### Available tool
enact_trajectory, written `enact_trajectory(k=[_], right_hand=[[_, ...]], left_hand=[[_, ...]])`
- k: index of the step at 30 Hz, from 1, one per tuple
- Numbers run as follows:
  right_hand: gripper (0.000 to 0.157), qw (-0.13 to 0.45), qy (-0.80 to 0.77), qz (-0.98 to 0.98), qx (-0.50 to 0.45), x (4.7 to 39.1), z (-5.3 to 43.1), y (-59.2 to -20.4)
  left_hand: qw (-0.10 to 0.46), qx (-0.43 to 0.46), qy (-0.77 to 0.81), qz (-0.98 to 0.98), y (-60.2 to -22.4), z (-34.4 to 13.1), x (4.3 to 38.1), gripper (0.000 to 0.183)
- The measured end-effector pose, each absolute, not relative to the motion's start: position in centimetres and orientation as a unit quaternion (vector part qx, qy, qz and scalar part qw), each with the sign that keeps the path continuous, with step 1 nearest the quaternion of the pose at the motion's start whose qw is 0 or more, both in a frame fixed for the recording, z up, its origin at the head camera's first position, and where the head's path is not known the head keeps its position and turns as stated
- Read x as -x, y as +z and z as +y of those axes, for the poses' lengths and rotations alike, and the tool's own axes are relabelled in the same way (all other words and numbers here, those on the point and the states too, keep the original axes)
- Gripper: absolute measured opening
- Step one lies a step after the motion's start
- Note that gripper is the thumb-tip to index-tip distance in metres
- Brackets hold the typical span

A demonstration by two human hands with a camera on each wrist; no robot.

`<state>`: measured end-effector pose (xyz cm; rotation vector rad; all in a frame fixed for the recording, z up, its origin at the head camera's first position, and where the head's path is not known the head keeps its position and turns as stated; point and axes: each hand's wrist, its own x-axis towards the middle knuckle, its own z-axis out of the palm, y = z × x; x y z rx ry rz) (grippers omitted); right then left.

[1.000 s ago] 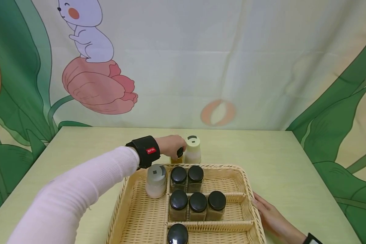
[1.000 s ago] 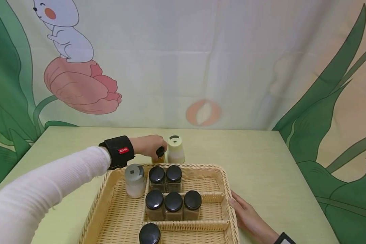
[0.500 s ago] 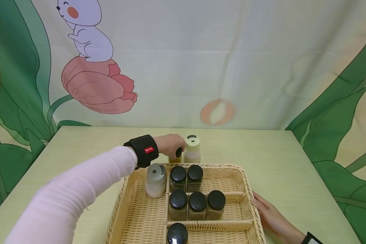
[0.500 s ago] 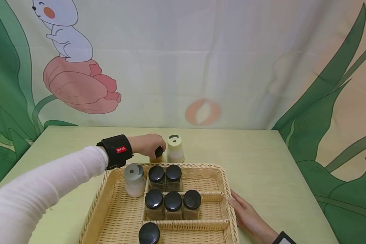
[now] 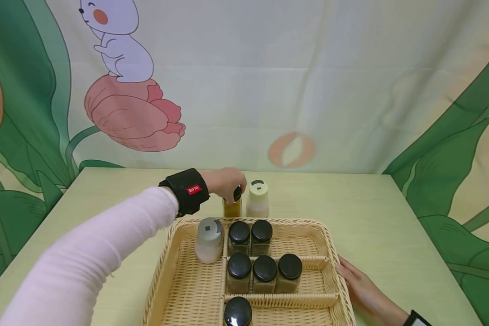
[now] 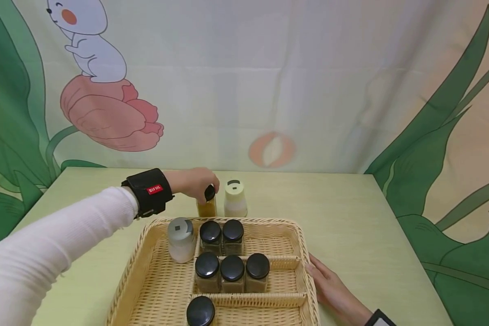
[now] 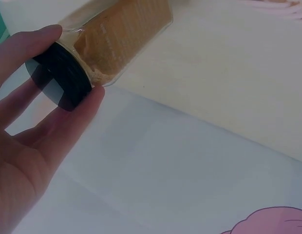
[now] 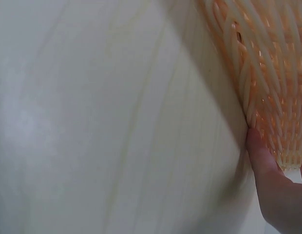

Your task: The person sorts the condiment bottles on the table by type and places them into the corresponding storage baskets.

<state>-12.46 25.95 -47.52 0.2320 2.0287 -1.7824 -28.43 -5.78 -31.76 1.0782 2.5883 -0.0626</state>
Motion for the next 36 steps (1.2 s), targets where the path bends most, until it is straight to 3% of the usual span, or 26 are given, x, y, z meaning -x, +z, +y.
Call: enact_trajectory(k=[36], right_hand=[[0.075,0.209,-0.636,0.737,-0.090,12.6,25.9,-47.8]], left_hand=[[0.165,-0.356,-0.023,0.920,-24.5,-4.1,26.2,0.028]])
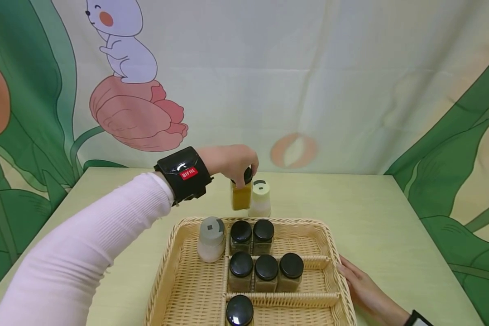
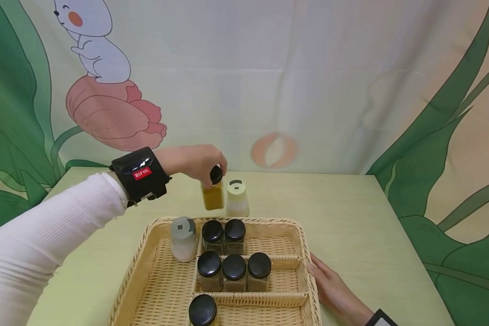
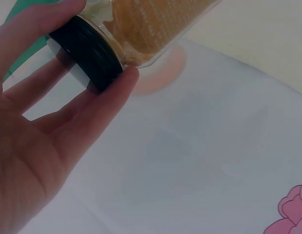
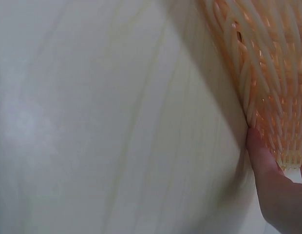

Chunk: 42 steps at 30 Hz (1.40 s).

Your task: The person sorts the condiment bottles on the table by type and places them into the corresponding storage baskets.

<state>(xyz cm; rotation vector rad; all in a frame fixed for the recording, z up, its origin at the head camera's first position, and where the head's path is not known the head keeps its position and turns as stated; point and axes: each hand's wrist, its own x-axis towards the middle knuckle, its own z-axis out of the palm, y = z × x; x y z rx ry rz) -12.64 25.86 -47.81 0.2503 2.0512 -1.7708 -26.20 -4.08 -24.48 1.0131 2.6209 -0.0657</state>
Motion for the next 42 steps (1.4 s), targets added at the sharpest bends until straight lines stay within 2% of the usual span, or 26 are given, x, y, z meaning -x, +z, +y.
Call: enact_trajectory(k=[10,19,29,42], right_hand=[[0.072,0.213,-0.642,0.732,-0.081,12.7,26.0,-47.6],[0.079,0.214,-0.633,0.738,-0.092,12.8,25.8,-47.5],[0.080,0.218,-0.627,0.741,-0.098,12.7,25.8,-47.5],[0.076,0.222,-0.633,0.736,-0.090,12.5,25.8,-47.6]], left_hand=[[0.160,-0.370,-0.028,0.915,-23.1,-3.4,24.9,0.024],[0.152,-0.386,-0.037,0.909,-22.3,-3.1,23.9,0.030],[0.132,-0.431,-0.048,0.891,-22.1,-2.7,22.1,0.027],[0.150,-0.471,-0.045,0.868,-21.8,-1.9,19.6,0.028]])
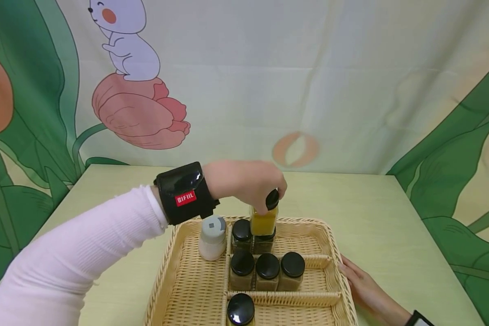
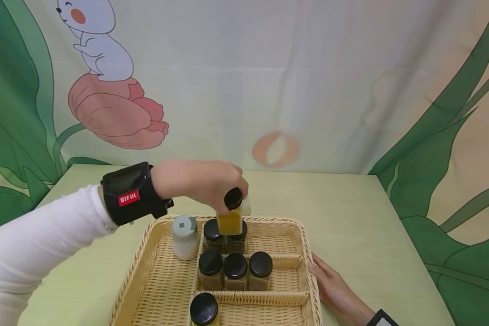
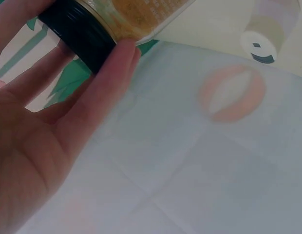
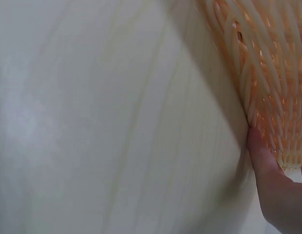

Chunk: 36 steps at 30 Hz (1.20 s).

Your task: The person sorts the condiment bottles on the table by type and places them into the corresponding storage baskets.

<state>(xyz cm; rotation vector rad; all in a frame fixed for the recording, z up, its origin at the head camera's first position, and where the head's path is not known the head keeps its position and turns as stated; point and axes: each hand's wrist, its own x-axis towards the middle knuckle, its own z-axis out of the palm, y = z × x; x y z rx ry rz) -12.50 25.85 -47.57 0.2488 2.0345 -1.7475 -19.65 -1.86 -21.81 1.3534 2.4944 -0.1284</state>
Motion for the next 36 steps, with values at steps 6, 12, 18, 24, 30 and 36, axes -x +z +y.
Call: enact_trajectory(k=[6,12,18,24,30,36], right_hand=[[0.078,0.220,-0.628,0.740,-0.097,12.5,25.8,-47.6],[0.076,0.219,-0.630,0.739,-0.094,12.5,25.8,-47.6],[0.075,0.218,-0.633,0.737,-0.093,12.4,25.7,-47.5],[0.076,0.217,-0.636,0.735,-0.095,12.4,25.7,-47.5],[0.072,0.222,-0.641,0.729,-0.088,12.4,25.9,-47.5],[0.072,0.227,-0.640,0.729,-0.088,12.4,26.0,-47.4]], left_hand=[[0.158,-0.482,-0.042,0.861,-22.0,-1.4,18.6,0.028],[0.160,-0.493,-0.044,0.854,-22.2,-1.1,17.6,0.027],[0.158,-0.494,-0.066,0.853,-22.5,-0.9,16.3,0.030],[0.159,-0.502,-0.070,0.847,-22.7,-0.7,14.9,0.031],[0.158,-0.528,-0.074,0.831,-22.8,-0.4,14.0,0.031],[0.140,-0.559,-0.081,0.813,-23.1,-0.2,13.3,0.031]])
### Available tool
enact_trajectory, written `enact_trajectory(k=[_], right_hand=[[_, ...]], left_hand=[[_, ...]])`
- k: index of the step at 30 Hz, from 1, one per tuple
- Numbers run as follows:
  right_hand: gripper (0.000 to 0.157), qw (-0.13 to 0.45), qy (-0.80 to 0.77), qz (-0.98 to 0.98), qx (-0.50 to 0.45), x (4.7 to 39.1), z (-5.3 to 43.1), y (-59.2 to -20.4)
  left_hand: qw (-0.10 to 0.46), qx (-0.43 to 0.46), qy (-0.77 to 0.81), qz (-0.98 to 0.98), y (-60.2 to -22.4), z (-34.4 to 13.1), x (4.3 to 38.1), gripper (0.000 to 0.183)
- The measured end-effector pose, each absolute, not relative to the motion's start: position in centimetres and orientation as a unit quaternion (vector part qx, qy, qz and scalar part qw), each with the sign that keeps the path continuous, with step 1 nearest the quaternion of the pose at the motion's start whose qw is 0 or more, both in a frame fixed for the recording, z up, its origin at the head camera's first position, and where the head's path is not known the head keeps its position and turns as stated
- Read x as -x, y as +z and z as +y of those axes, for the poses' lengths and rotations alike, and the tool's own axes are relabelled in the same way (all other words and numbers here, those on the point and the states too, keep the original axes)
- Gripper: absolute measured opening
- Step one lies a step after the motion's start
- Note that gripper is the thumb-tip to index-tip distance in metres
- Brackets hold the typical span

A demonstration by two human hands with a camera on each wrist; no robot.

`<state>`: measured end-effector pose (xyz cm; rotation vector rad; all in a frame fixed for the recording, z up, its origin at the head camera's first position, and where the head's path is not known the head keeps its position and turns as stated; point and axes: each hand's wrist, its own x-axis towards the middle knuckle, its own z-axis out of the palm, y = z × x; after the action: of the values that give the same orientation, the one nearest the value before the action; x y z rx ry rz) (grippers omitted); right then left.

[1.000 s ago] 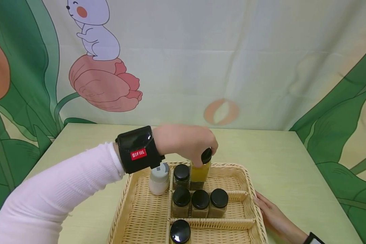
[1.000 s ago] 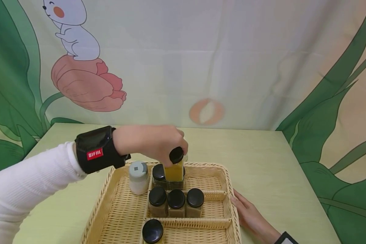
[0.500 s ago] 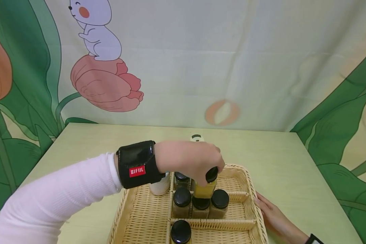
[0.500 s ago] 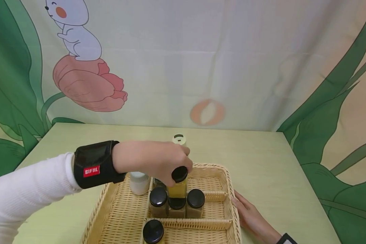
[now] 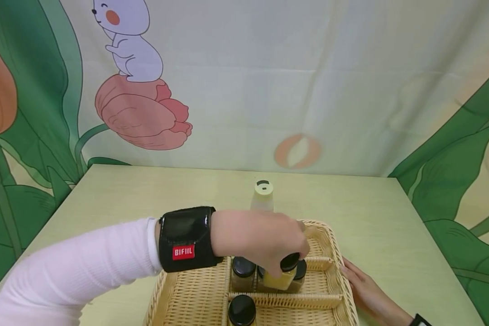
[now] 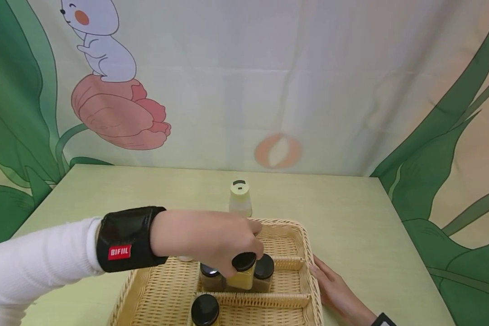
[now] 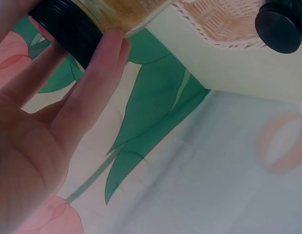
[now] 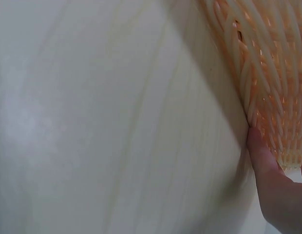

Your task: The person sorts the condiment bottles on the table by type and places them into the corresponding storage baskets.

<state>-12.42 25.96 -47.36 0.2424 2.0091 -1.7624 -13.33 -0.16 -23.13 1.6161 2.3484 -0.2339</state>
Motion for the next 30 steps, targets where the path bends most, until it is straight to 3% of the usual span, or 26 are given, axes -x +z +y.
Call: enact_trajectory(k=[8,15,30], right_hand=[[0.072,0.234,-0.643,0.725,-0.075,12.3,26.1,-47.4],[0.072,0.234,-0.642,0.726,-0.082,12.3,26.0,-47.4],[0.074,0.232,-0.635,0.733,-0.080,12.4,26.0,-47.5]], left_hand=[[0.139,-0.586,-0.091,0.793,-23.5,0.2,12.4,0.033],[0.129,-0.604,-0.103,0.779,-23.8,0.6,11.6,0.018],[0.112,-0.629,-0.120,0.760,-25.4,0.6,10.3,0.026]])
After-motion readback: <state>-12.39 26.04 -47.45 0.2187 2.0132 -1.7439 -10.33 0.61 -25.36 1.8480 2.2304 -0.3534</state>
